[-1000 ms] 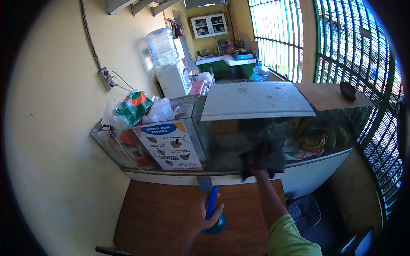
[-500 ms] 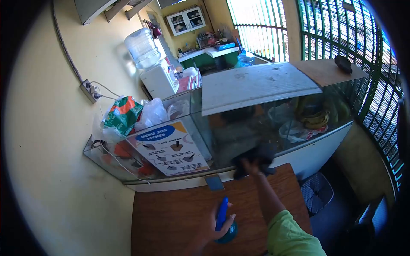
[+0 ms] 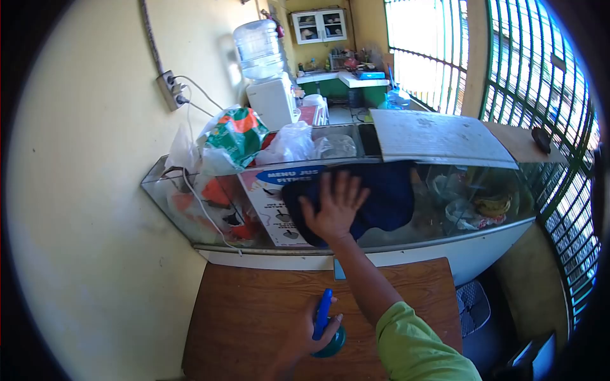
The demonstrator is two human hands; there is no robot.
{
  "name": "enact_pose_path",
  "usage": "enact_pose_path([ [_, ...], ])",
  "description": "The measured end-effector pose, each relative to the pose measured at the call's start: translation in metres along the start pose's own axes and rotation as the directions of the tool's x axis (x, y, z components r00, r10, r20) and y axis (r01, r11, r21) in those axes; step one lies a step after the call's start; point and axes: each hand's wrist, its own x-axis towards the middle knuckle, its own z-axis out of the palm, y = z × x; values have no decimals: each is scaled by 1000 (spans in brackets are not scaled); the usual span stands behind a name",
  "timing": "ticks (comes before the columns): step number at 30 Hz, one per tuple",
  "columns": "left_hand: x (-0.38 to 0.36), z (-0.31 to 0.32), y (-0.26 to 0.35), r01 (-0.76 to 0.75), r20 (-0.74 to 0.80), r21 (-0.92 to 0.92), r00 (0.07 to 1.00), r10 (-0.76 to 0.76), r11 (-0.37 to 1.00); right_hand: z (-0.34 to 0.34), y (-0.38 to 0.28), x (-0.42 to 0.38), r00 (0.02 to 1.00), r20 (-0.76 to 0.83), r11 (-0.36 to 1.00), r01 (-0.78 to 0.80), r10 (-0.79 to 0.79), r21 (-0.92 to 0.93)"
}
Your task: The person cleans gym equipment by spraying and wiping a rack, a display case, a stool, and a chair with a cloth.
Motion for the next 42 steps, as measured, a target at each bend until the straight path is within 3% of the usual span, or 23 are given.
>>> enact_pose_path([
  [1, -1, -5, 1, -8, -29, 11, 1000, 8, 1000, -3, -4, -1, 1000, 2, 1000, 14, -14, 13],
  [3, -4, -15, -5, 26, -35, 14, 999, -25, 1000, -14, -4, -9, 868, 458, 977, 121, -191, 178],
  [5, -10, -28, -7, 62, -60, 3, 996, -61, 998, -36, 18, -3, 460, 886, 998, -10, -53, 65],
  [6, -11, -33, -4, 76, -58, -6, 995, -76, 997, -26, 49, -22, 744, 585, 944, 294, -324, 150],
  [7, -11, -38, -3, 88, -54, -19, 995, -89, 996, -12, 67, -36, 798, 160, 814, 573, -581, 100],
  [8, -10, -43, -4, 87, -82, -43, 993, -90, 995, -9, 57, -30, 777, 156, 793, 598, -610, 117],
  [10, -7, -51, -7, 64, -54, 56, 997, -61, 996, -11, 34, -18, 943, 216, 964, 223, -252, 147],
  [13, -4, -65, -8, 154, -2, 88, 988, -154, 984, 13, -2, -18, 912, 372, 947, 52, -175, 317],
  [15, -8, -67, -22, 139, -42, 72, 990, -136, 988, -3, -35, -5, 804, 533, 963, 186, -263, 193],
  [16, -11, -69, -31, 117, -78, 70, 991, -112, 991, -13, -58, 15, 469, 815, 925, 323, -341, 201],
  [18, -20, -71, -50, 127, -126, 44, 985, -121, 991, -36, -82, 36, 27, 946, 849, 450, -322, 276],
  [21, -29, -87, -61, 171, -141, 17, 976, -166, 985, -47, -48, 47, -241, 939, 967, 7, -247, 256],
  [22, -30, -94, -62, 197, -101, 34, 976, -192, 980, -35, -24, 47, 6, 763, 753, 168, -646, 636],
  [24, -33, -99, -68, 191, -158, -2, 969, -189, 982, -24, -32, 49, 132, 353, 376, 399, -926, 837],
  [25, -34, -100, -70, 187, -191, -13, 964, -186, 982, -18, -40, 42, 356, 399, 530, 457, -845, 714],
  [28, -31, -110, -64, 254, -163, -35, 953, -256, 967, -2, -78, 14, 614, 401, 709, 413, -680, 571],
  [30, -31, -106, -81, 222, -168, -34, 960, -225, 974, 10, -84, -1, 659, 401, 736, 363, -637, 572],
  [33, -35, -116, -86, 208, -166, -43, 963, -213, 977, 16, -81, -14, 74, 518, 491, 451, -852, 745],
  [36, -38, -125, -96, 160, -206, -70, 963, -172, 985, 5, -87, 11, -55, 643, 645, -87, -764, 759],
  [38, -33, -130, -106, 84, -261, -82, 960, -103, 993, -20, -117, 43, 222, 536, 551, 586, -815, 594],
  [39, -29, -132, -111, 84, -235, -66, 967, -98, 994, -4, -112, 35, 208, 544, 547, 594, -813, 590],
  [40, -24, -134, -115, 82, -208, -50, 974, -91, 995, 22, -101, 21, 439, 462, 635, 599, -770, 489],
  [42, -17, -143, -118, 25, -217, -39, 976, -32, 999, 33, -110, 21, 638, 331, 717, 582, -695, 384],
])
